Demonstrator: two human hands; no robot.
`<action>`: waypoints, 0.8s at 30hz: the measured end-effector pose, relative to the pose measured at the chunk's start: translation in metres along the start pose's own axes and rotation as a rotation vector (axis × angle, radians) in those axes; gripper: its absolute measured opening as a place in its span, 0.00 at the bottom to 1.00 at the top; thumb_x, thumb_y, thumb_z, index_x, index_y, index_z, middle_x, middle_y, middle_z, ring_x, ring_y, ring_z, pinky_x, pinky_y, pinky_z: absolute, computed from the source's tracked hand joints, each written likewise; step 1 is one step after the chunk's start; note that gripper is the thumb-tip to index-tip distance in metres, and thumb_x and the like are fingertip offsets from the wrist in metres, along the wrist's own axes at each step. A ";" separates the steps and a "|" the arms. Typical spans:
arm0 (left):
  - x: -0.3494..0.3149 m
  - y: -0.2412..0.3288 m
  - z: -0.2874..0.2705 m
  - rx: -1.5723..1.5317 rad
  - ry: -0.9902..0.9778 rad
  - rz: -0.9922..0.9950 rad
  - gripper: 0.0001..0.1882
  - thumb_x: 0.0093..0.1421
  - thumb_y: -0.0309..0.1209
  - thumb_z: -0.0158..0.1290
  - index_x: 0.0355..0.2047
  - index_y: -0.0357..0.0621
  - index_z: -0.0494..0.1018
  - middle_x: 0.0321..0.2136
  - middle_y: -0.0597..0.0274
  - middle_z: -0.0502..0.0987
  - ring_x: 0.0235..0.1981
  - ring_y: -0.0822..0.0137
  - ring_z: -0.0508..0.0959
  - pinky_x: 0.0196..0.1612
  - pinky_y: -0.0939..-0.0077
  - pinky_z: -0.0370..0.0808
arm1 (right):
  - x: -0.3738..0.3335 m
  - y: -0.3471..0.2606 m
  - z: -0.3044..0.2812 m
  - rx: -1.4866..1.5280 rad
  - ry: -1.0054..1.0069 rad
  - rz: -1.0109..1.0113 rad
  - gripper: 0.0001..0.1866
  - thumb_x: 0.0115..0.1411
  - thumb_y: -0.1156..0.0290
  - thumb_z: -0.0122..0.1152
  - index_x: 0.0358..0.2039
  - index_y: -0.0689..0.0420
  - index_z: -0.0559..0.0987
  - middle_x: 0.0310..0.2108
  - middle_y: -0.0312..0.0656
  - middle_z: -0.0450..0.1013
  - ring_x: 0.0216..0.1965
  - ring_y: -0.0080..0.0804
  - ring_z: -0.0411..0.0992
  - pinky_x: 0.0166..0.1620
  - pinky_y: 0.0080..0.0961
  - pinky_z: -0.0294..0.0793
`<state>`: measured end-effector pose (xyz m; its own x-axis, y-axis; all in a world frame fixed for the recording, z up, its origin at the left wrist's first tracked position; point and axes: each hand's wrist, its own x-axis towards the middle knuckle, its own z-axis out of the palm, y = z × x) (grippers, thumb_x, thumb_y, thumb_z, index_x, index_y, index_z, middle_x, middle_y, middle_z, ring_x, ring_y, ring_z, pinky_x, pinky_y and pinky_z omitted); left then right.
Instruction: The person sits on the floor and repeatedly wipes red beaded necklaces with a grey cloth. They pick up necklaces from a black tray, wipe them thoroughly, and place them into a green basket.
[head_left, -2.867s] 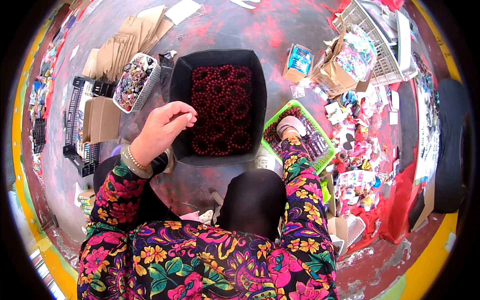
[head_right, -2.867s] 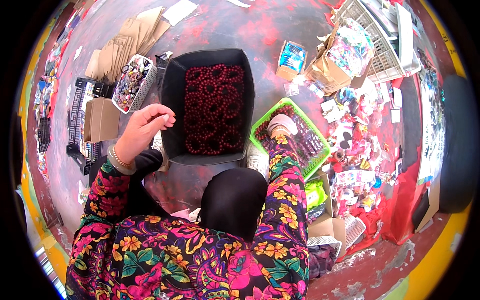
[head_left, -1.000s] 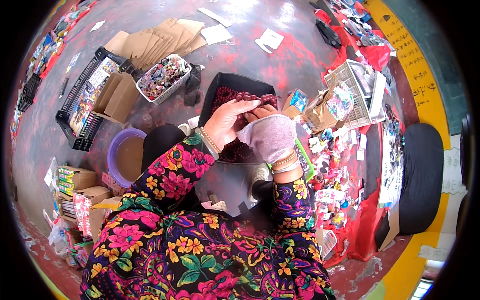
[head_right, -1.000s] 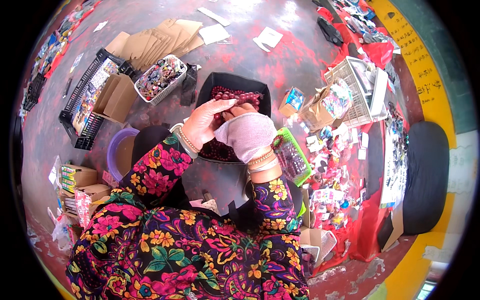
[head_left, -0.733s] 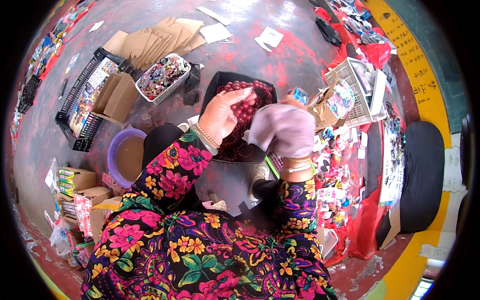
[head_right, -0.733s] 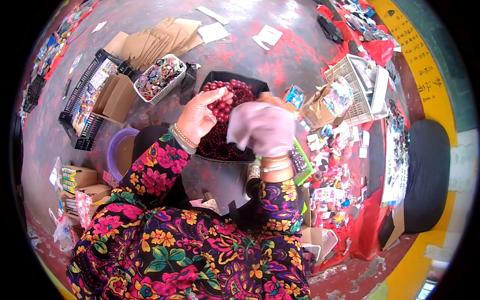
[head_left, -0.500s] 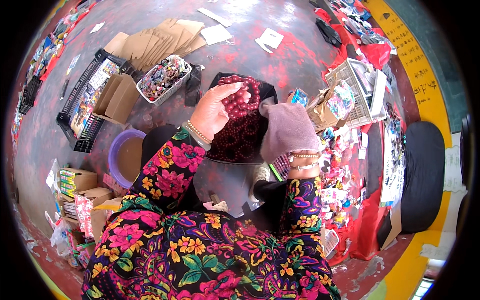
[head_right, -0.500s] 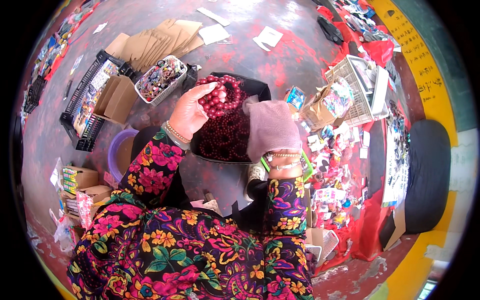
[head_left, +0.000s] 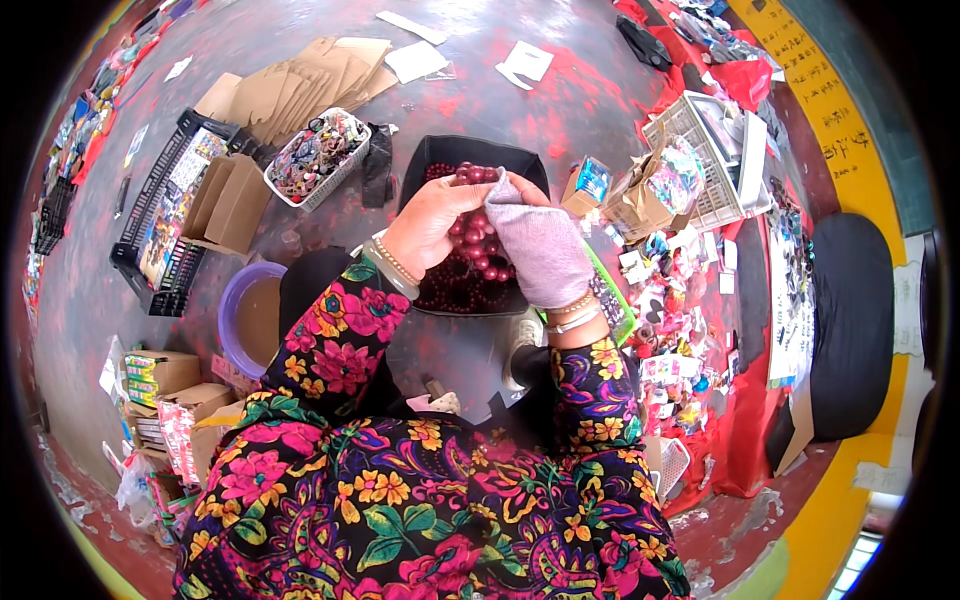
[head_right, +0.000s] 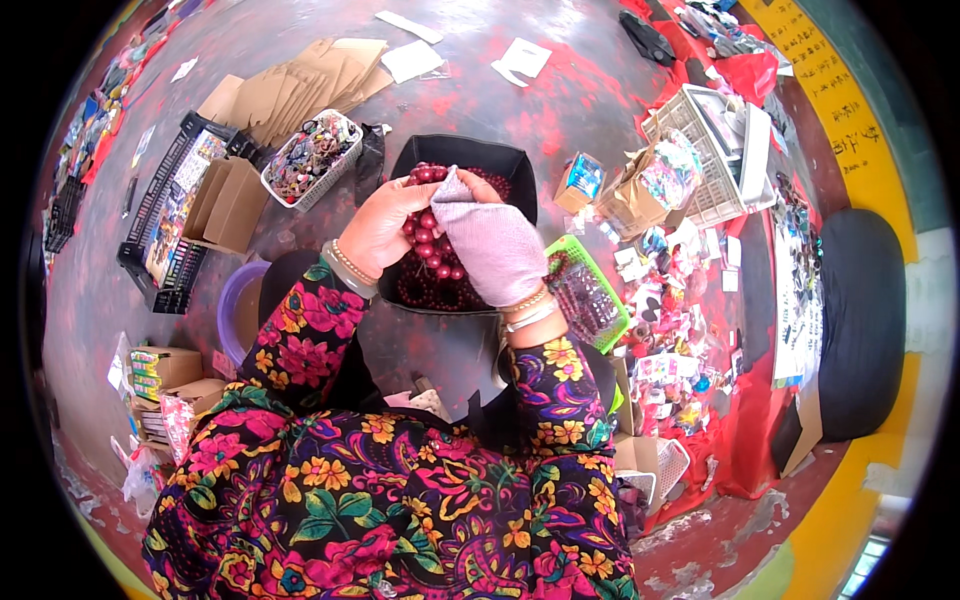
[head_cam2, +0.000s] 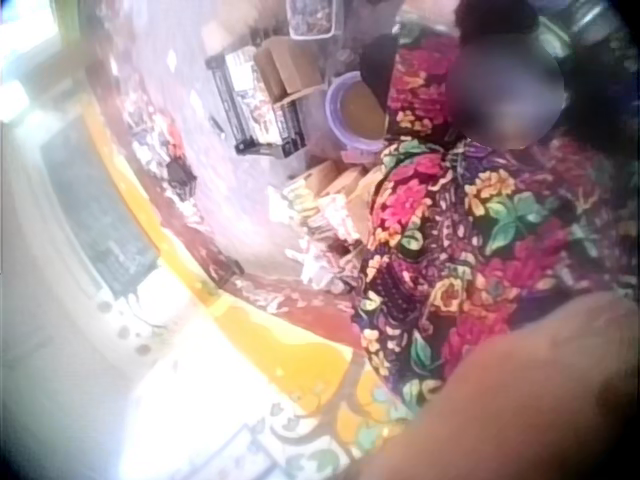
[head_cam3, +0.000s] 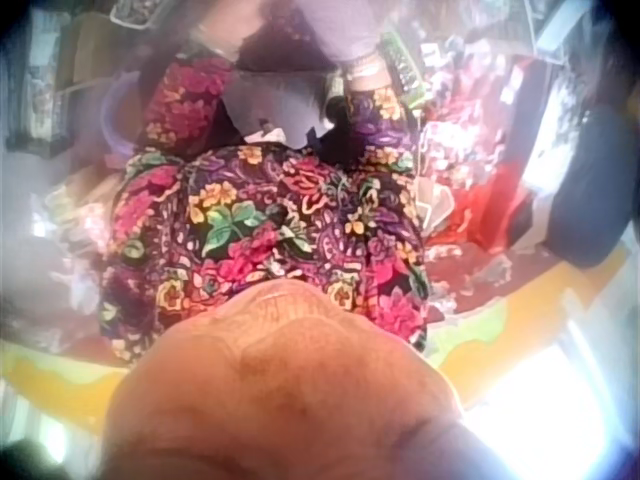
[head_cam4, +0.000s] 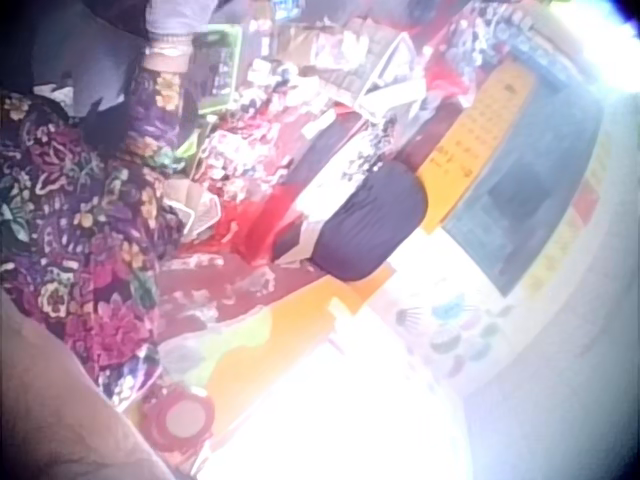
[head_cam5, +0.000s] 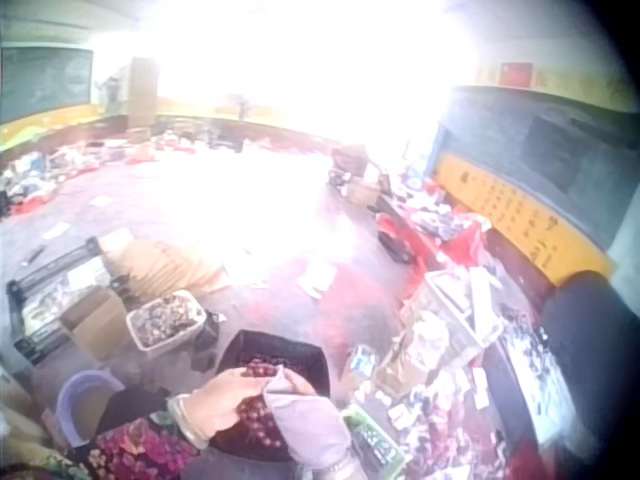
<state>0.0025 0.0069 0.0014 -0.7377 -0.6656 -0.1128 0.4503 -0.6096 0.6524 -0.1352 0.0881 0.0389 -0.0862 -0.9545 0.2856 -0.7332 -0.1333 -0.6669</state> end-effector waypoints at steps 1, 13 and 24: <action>0.002 -0.002 0.003 0.000 0.055 0.014 0.08 0.58 0.29 0.53 0.37 0.41 0.74 0.31 0.63 0.77 0.31 0.71 0.77 0.37 0.78 0.73 | 0.000 0.014 0.012 0.321 -0.007 0.085 0.18 0.61 0.67 0.48 0.51 0.54 0.70 0.40 0.46 0.74 0.36 0.35 0.76 0.37 0.26 0.74; -0.004 -0.007 0.010 -0.082 0.027 -0.022 0.07 0.56 0.25 0.54 0.36 0.39 0.73 0.30 0.61 0.76 0.31 0.69 0.76 0.37 0.75 0.74 | 0.013 0.010 -0.008 -0.710 0.009 -0.006 0.14 0.52 0.73 0.53 0.41 0.61 0.71 0.32 0.46 0.73 0.34 0.40 0.75 0.35 0.30 0.74; -0.002 -0.005 0.009 -0.087 0.105 -0.022 0.09 0.56 0.26 0.55 0.38 0.40 0.73 0.31 0.62 0.77 0.31 0.70 0.77 0.38 0.75 0.74 | 0.009 0.030 -0.007 -0.327 -0.164 -0.180 0.20 0.48 0.76 0.56 0.44 0.59 0.71 0.40 0.46 0.72 0.42 0.43 0.72 0.44 0.29 0.73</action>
<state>-0.0030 0.0147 0.0054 -0.6932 -0.6904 -0.2067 0.4801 -0.6563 0.5820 -0.1625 0.0769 0.0264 0.1526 -0.9570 0.2467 -0.9048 -0.2357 -0.3547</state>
